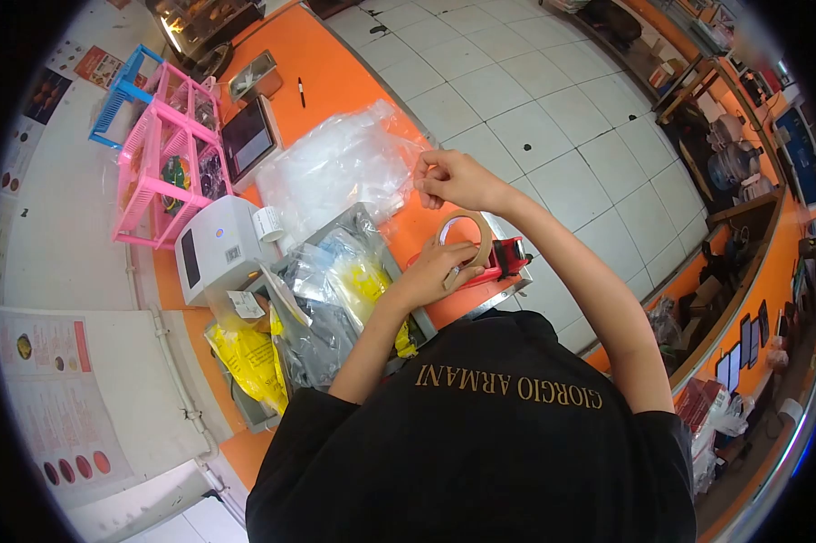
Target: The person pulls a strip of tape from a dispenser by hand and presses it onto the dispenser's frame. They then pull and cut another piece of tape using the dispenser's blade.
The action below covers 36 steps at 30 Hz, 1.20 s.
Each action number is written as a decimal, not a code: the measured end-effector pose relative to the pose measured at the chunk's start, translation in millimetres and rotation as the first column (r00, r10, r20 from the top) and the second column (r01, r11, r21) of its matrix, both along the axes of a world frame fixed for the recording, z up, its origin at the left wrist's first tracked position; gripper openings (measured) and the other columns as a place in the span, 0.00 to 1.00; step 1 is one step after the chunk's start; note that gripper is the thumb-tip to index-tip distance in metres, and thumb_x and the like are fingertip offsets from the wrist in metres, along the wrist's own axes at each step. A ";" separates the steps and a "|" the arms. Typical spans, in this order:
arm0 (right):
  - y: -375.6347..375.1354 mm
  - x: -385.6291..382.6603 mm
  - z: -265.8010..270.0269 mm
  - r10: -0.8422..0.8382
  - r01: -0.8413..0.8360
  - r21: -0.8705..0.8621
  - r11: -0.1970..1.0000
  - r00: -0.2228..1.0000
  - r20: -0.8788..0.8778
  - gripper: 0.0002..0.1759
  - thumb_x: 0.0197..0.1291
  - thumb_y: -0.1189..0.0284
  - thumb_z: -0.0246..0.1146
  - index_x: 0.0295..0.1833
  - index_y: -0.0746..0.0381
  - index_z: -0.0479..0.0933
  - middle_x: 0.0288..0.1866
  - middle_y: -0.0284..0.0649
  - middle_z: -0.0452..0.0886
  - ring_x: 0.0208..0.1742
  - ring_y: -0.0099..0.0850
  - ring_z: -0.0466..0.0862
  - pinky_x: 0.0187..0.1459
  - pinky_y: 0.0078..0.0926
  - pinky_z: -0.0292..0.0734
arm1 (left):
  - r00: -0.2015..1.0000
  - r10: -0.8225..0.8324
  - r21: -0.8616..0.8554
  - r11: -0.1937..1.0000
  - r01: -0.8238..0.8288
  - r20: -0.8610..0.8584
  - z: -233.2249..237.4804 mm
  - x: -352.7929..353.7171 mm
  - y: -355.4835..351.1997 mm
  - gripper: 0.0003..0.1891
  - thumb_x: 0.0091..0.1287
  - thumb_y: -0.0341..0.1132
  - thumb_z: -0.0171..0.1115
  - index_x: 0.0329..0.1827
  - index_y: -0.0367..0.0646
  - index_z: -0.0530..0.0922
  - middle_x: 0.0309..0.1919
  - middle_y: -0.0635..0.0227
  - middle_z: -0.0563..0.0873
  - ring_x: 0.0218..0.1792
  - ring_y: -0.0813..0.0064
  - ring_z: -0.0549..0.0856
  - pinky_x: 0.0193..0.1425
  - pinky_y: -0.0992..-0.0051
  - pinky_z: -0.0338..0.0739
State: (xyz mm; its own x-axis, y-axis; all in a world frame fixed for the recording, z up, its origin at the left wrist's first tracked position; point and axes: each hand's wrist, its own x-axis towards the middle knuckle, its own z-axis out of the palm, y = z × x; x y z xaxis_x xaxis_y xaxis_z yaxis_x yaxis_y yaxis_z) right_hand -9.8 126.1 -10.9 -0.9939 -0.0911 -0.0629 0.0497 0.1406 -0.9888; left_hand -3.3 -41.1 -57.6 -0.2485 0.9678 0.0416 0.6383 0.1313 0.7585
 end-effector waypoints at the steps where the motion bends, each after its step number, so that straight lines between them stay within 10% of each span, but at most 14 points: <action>1: -1.3 -1.6 0.2 0.015 -0.015 0.009 1.000 1.000 -0.018 0.02 0.62 0.79 0.53 0.38 0.66 0.71 0.26 0.38 0.80 0.28 0.24 0.80 0.35 0.23 0.78 | 1.000 -0.001 0.000 1.000 0.001 -0.001 -0.2 -0.4 -0.6 0.09 0.67 0.38 0.58 0.40 0.41 0.79 0.34 0.61 0.82 0.42 0.62 0.80 0.57 0.61 0.64; 10: 52.5 29.5 15.7 -0.378 0.387 0.133 0.913 0.922 -0.085 0.11 0.62 0.74 0.54 0.48 0.61 0.76 0.24 0.34 0.76 0.24 0.22 0.75 0.31 0.22 0.75 | 0.999 -0.028 0.188 0.982 0.022 0.030 -19.6 -8.3 -21.0 0.09 0.63 0.34 0.62 0.36 0.37 0.74 0.32 0.60 0.78 0.39 0.62 0.78 0.61 0.60 0.63; 16: 55.1 73.3 8.3 -0.097 0.166 0.545 0.822 0.984 -0.153 0.15 0.56 0.70 0.66 0.50 0.55 0.81 0.31 0.30 0.72 0.32 0.21 0.72 0.31 0.20 0.72 | 0.971 -0.048 0.265 0.964 -0.017 0.236 -23.0 -13.9 -22.5 0.08 0.58 0.30 0.62 0.35 0.35 0.73 0.32 0.59 0.76 0.39 0.60 0.76 0.55 0.66 0.67; 20: 25.7 85.9 1.6 -0.134 0.166 0.274 0.947 0.982 -0.134 0.20 0.49 0.70 0.72 0.51 0.54 0.82 0.53 0.34 0.71 0.49 0.26 0.76 0.48 0.27 0.79 | 0.973 -0.042 0.259 0.966 -0.018 0.225 -24.5 -13.2 -22.5 0.07 0.55 0.28 0.61 0.34 0.36 0.75 0.33 0.60 0.79 0.40 0.61 0.77 0.53 0.66 0.68; 29: 18.0 79.5 -15.9 -0.163 0.167 0.024 0.986 0.979 -0.125 0.07 0.56 0.78 0.64 0.42 0.65 0.81 0.42 0.37 0.80 0.45 0.28 0.81 0.50 0.28 0.79 | 0.975 -0.084 0.249 0.968 0.030 0.205 -20.7 -17.4 -23.9 0.07 0.52 0.27 0.61 0.34 0.36 0.77 0.35 0.60 0.81 0.42 0.61 0.78 0.52 0.67 0.69; 36: -0.7 86.8 -10.8 -0.127 0.248 0.313 0.917 0.924 -0.360 0.04 0.54 0.80 0.64 0.35 0.67 0.76 0.37 0.40 0.79 0.36 0.33 0.81 0.40 0.27 0.79 | 0.901 0.221 0.167 0.939 -0.299 0.372 6.6 4.9 -12.6 0.16 0.60 0.42 0.66 0.40 0.37 0.76 0.33 0.65 0.81 0.38 0.68 0.80 0.51 0.67 0.68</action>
State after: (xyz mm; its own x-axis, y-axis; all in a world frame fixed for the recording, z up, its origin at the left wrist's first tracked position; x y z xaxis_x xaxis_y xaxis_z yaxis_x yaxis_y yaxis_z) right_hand 77.0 125.4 -21.7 -0.9594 0.0669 0.2741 -0.2062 0.4968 -0.8430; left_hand 1.6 -53.6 -51.0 -0.5266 0.8433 0.1074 0.2987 0.0652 0.9521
